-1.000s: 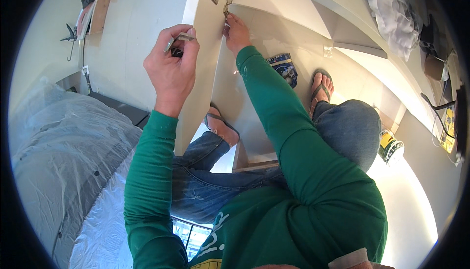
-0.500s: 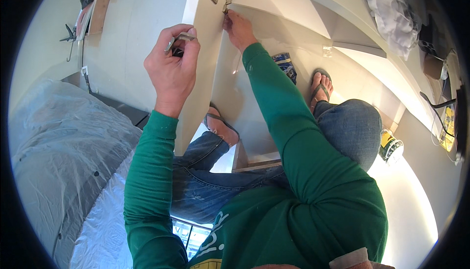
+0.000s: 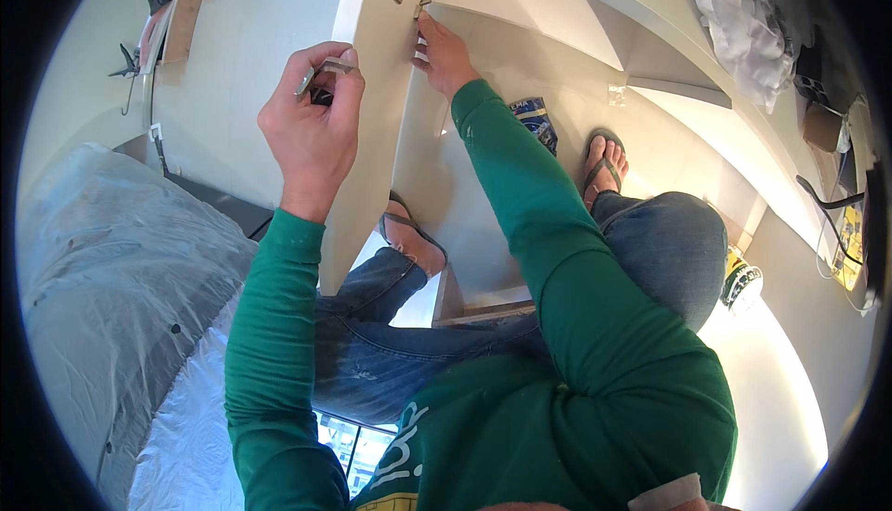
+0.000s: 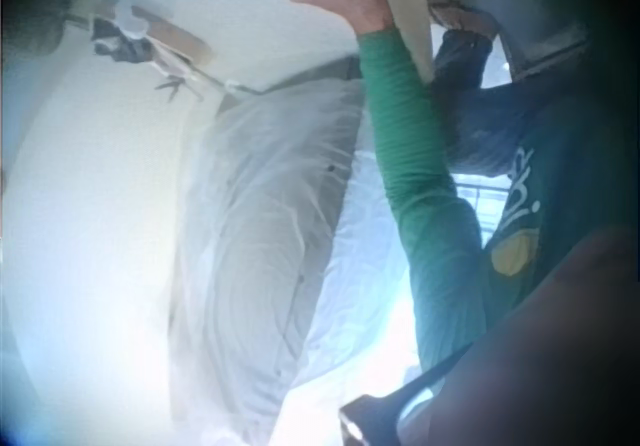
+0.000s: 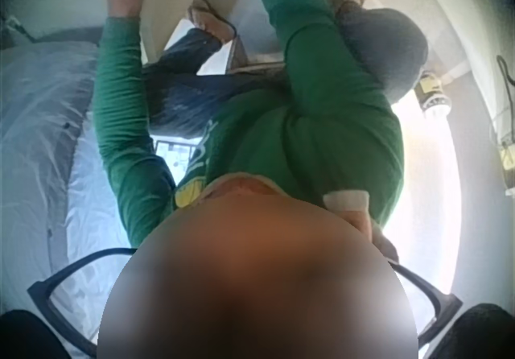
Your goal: The person installs metal hinges on a white cabinet door using a screwdriver, then applies white paint to the cabinet interior with a brush. The person sits on the floor during the task.
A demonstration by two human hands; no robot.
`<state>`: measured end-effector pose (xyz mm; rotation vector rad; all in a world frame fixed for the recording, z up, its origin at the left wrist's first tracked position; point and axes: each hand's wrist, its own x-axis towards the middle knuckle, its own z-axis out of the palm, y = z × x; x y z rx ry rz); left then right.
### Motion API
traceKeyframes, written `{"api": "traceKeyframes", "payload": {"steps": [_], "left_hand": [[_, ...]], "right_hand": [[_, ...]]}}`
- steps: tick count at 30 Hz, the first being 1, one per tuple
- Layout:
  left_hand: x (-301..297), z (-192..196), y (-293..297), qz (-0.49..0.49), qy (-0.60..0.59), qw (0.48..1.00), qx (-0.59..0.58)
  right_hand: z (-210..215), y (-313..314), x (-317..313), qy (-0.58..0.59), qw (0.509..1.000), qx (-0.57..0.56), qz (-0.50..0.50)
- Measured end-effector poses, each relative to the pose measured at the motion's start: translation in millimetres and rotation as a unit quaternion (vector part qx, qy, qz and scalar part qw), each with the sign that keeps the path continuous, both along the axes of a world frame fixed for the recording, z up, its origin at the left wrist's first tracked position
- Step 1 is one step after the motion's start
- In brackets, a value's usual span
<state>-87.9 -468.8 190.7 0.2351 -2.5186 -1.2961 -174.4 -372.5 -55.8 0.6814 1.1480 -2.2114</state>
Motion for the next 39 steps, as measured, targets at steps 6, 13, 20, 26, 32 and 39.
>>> {"api": "traceKeyframes", "payload": {"steps": [6, 13, 20, 26, 32, 39], "left_hand": [[0.5, -1.8, 0.9, 0.008, -0.004, 1.000, 0.020], [3.5, -2.0, 7.8, -0.008, 0.018, 0.999, 0.033], [1.3, -3.4, 2.2, 0.005, -0.005, 1.000, 0.019], [0.5, -2.1, -1.0, 0.006, 0.001, 1.000, 0.013], [1.5, -2.8, -0.5, 0.001, -0.011, 0.999, 0.031], [0.5, -0.3, 3.3, 0.012, 0.000, 1.000, 0.020]], "right_hand": [[14.4, 9.2, -11.7, -0.018, 0.998, 0.024, 0.047], [15.1, 13.9, -10.8, 0.004, 0.999, 0.008, 0.035], [10.8, -10.4, 2.8, 0.023, 0.996, 0.080, -0.042], [-0.8, -19.1, 6.4, 0.061, 0.990, 0.112, -0.055], [-6.6, -22.7, -0.3, 0.058, 0.985, 0.140, -0.079], [17.4, -9.7, -3.2, 0.041, 0.989, 0.139, -0.020]]}}
